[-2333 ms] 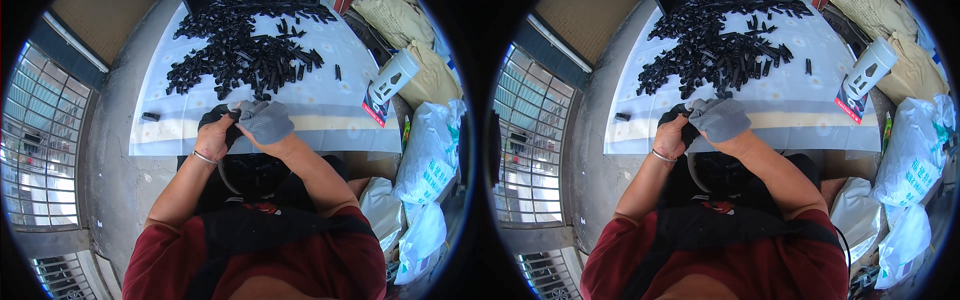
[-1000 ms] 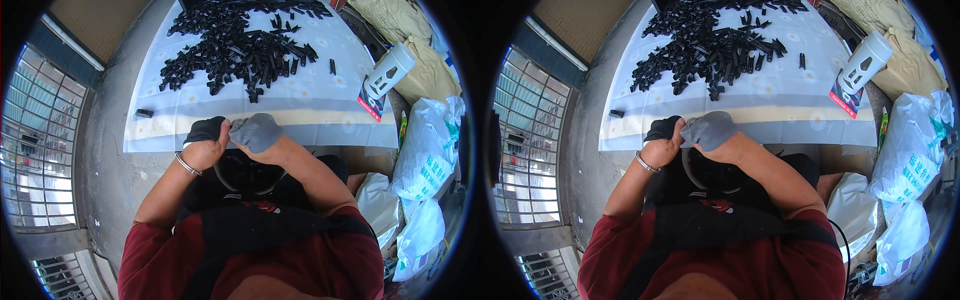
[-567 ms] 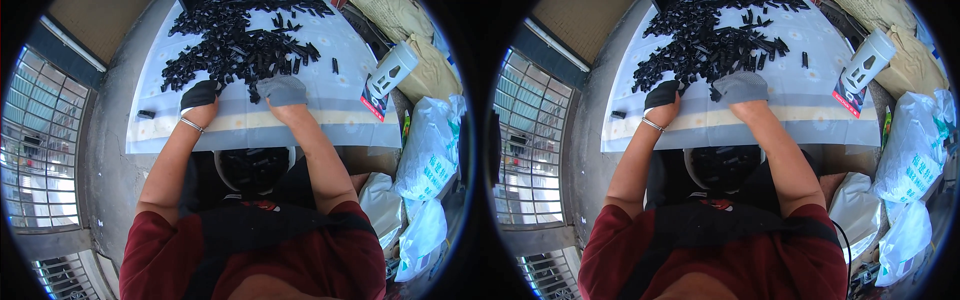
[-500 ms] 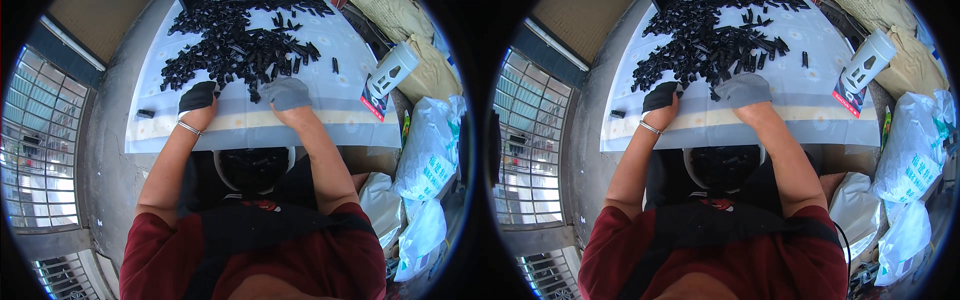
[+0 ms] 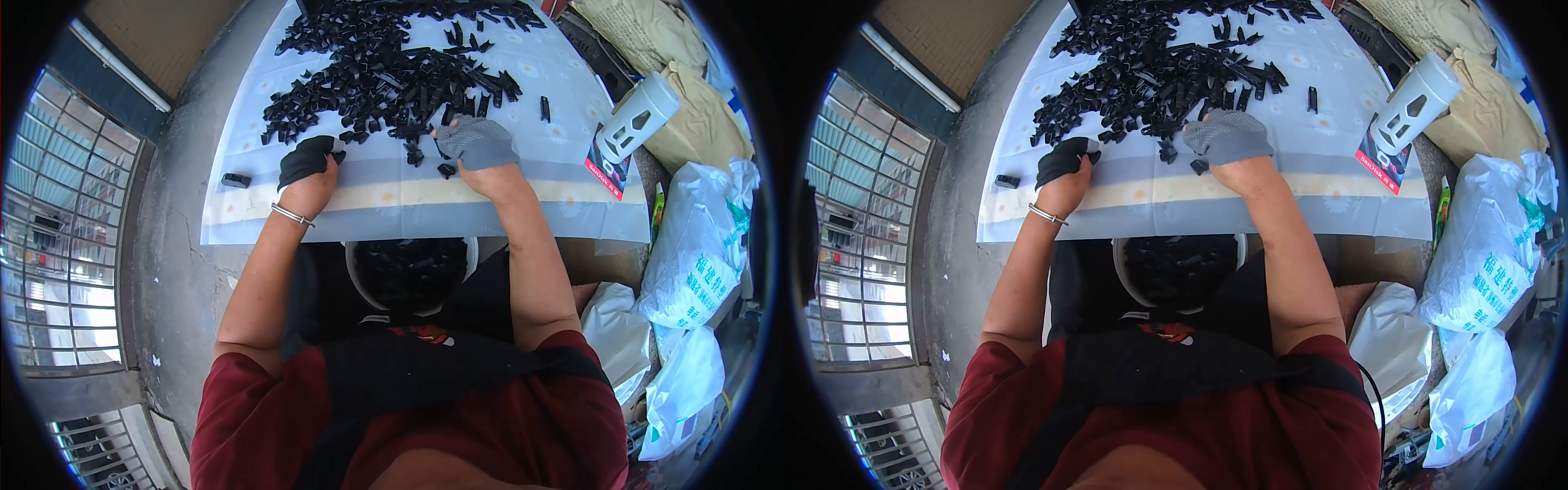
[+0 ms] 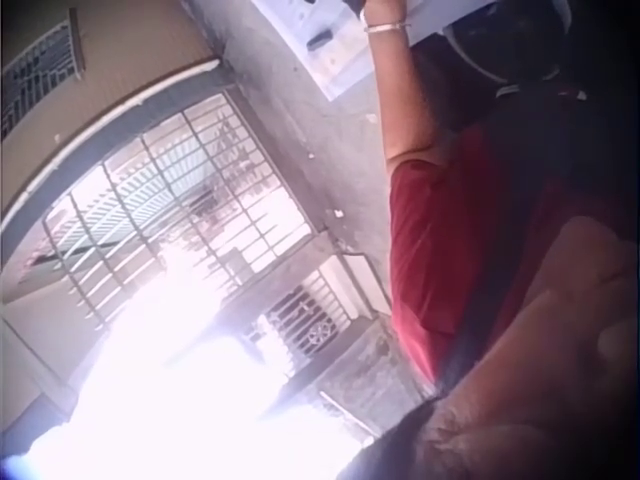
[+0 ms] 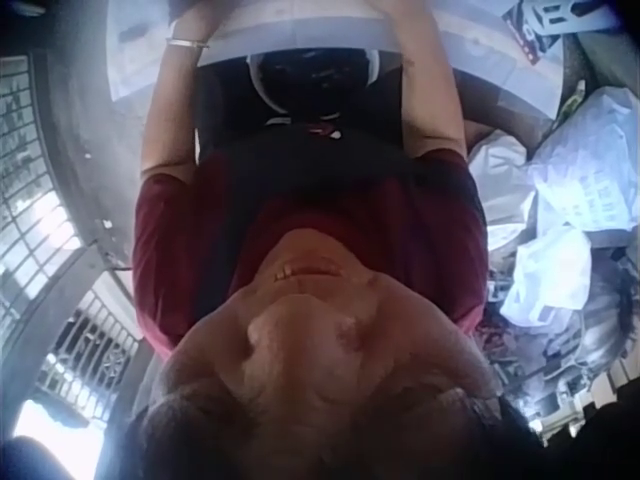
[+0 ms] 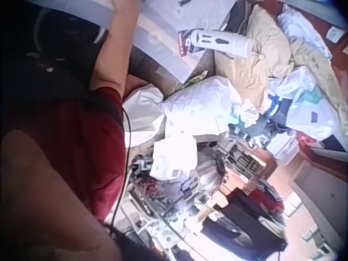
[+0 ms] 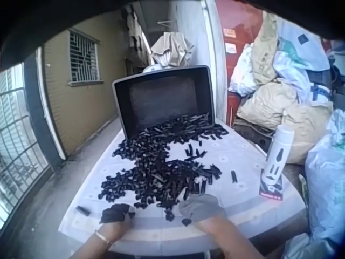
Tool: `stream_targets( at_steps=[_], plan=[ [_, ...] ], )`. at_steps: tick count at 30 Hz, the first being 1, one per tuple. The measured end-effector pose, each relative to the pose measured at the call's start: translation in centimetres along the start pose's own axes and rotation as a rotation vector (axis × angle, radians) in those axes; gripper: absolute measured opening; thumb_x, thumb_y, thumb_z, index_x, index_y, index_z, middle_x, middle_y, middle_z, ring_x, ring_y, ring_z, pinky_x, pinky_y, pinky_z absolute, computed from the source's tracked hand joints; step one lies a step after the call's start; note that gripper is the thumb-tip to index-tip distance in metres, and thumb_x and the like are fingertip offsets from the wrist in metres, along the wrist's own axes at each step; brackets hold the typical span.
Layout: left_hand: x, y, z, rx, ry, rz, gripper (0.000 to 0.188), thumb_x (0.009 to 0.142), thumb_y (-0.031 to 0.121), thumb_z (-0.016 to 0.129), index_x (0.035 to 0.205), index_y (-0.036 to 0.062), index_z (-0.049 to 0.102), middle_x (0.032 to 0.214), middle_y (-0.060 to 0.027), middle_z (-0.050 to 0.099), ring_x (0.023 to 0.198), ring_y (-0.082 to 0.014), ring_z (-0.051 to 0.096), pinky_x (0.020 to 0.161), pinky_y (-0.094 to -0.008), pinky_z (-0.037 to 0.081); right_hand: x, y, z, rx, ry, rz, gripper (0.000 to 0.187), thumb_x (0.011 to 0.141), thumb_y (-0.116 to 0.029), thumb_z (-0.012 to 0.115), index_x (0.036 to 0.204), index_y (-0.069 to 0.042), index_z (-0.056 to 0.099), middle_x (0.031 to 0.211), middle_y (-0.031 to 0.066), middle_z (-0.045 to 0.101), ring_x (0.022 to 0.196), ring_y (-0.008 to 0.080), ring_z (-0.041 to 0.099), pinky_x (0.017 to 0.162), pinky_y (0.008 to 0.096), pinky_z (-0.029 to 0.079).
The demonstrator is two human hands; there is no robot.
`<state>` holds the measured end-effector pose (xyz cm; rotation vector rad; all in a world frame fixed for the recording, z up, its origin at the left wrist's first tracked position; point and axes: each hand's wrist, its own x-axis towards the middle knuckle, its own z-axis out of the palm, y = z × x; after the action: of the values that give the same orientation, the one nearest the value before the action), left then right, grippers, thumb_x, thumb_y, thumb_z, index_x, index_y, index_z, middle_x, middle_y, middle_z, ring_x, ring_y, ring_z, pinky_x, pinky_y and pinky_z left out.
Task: Assembling small black plastic components by joining two pieces together and placing them in a bucket.
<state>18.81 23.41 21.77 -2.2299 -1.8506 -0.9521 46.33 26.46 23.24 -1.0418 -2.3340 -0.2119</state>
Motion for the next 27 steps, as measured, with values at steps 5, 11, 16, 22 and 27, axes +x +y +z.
stream_targets(
  at_steps=[5, 11, 16, 22, 27],
  plan=[
    [0.5, 1.5, 0.1, -0.182, -0.129, -0.196, 0.018, 0.077, 0.011, 0.057, 0.094, 0.0075, 0.061, 0.073, -0.0084, 0.064, 0.059, -0.016, 0.062, 0.058, -0.0276, 0.049, 0.6, -0.6, -0.7, -0.019, -0.242, 0.118, 0.029, 0.073, -0.007, 0.054, 0.099, -0.016, 0.064, 0.098, 0.0096, 0.061, 0.095, 0.0267, 0.055, 0.086, 0.0378, 0.042],
    [1.2, 4.1, -0.5, -0.391, -0.11, -0.316, 0.03, 0.073, 0.013, 0.062, 0.102, 0.0084, 0.058, 0.086, -0.0122, 0.064, 0.073, -0.026, 0.062, 0.069, -0.0328, 0.048, -0.1, 0.3, -0.1, -0.027, -0.072, 0.197, 0.022, 0.076, -0.013, 0.052, 0.094, -0.013, 0.064, 0.094, 0.0116, 0.061, 0.089, 0.0309, 0.055, 0.078, 0.04, 0.044],
    [-0.3, 4.4, -3.1, -0.581, -0.151, -0.293, 0.04, 0.071, 0.011, 0.067, 0.108, 0.0075, 0.054, 0.083, -0.0081, 0.064, 0.067, -0.018, 0.062, 0.065, -0.0294, 0.049, 0.3, -1.9, -1.4, 0.189, 0.158, 0.172, 0.024, 0.076, -0.012, 0.059, 0.1, -0.005, 0.059, 0.096, 0.0134, 0.06, 0.089, 0.0316, 0.056, 0.079, 0.0373, 0.044],
    [-3.4, 6.2, -4.5, -0.863, -0.414, -0.163, 0.048, 0.071, 0.001, 0.068, 0.115, 0.0029, 0.049, 0.088, -0.0046, 0.06, 0.065, -0.0066, 0.055, 0.057, -0.0212, 0.048, -1.9, -8.0, -3.2, 0.587, -0.082, -0.025, 0.031, 0.079, -0.013, 0.058, 0.109, -0.006, 0.053, 0.096, 0.012, 0.059, 0.086, 0.0287, 0.056, 0.075, 0.0351, 0.043],
    [-4.5, 7.3, -4.7, -0.777, -0.381, -0.07, 0.043, 0.075, 0.004, 0.066, 0.114, 0.0022, 0.049, 0.087, -0.0044, 0.059, 0.068, -0.0074, 0.054, 0.057, -0.0207, 0.046, -3.2, -9.6, -3.9, 0.521, -0.2, -0.052, 0.03, 0.079, -0.022, 0.059, 0.104, -0.006, 0.056, 0.094, 0.0113, 0.059, 0.081, 0.0289, 0.055, 0.074, 0.0358, 0.042]
  ],
)
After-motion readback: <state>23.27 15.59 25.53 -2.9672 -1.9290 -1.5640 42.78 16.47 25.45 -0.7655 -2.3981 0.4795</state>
